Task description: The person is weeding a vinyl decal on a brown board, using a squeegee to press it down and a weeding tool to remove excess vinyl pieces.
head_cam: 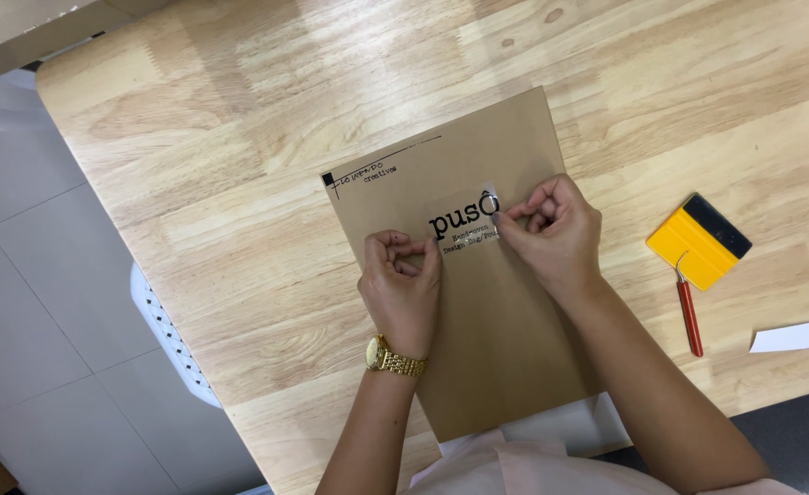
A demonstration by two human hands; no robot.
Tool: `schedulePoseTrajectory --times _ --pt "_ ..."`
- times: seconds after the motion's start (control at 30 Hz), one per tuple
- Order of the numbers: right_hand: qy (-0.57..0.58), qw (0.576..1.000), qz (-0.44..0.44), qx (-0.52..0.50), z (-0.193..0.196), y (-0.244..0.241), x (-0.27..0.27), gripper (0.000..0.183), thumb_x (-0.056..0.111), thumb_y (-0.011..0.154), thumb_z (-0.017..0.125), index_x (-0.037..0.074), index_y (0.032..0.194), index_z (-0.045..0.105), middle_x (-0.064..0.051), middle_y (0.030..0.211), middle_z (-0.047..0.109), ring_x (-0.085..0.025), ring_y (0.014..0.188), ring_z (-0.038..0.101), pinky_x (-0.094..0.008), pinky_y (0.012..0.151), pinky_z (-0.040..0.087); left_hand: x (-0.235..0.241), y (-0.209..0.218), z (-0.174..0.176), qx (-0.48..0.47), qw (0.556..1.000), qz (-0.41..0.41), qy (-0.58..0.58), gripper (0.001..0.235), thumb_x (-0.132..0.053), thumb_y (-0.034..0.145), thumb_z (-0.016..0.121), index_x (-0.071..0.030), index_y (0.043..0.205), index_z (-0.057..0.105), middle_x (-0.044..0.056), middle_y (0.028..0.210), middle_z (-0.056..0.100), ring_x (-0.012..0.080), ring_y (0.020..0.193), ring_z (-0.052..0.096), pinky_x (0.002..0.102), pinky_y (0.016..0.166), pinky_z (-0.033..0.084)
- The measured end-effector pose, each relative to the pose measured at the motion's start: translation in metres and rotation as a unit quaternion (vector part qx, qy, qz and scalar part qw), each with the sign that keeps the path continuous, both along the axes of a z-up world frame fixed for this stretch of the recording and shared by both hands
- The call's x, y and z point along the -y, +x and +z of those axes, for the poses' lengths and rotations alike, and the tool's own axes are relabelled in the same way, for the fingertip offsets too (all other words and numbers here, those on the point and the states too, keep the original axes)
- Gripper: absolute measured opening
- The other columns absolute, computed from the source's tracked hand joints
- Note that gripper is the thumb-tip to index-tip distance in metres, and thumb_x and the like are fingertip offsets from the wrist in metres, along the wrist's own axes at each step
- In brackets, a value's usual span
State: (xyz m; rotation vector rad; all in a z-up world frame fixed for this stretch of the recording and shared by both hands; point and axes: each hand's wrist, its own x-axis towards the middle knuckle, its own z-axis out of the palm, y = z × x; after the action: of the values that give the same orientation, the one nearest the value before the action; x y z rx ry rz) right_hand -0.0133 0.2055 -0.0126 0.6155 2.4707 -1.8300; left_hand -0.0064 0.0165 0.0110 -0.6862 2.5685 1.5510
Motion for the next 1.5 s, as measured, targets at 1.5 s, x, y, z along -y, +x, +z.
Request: schedulePoseTrajectory --times 1.5 --pt "0.233 0.973 0.000 -0.001 0.023 0.106 -0.067 0.037 0.024 0.095 0.080 0.002 0.122 0.069 -0.022 0.109 0.070 -0.038 0.102 0.069 -0.044 0.082 0.057 0.044 0.111 0.000 -0.107 0.994 0.011 -0.024 0.051 -0.017 0.087 0.078 -0.001 0.128 0.052 0.019 0.121 0.058 0.0363 0.107 0.063 0.042 0.082 0.061"
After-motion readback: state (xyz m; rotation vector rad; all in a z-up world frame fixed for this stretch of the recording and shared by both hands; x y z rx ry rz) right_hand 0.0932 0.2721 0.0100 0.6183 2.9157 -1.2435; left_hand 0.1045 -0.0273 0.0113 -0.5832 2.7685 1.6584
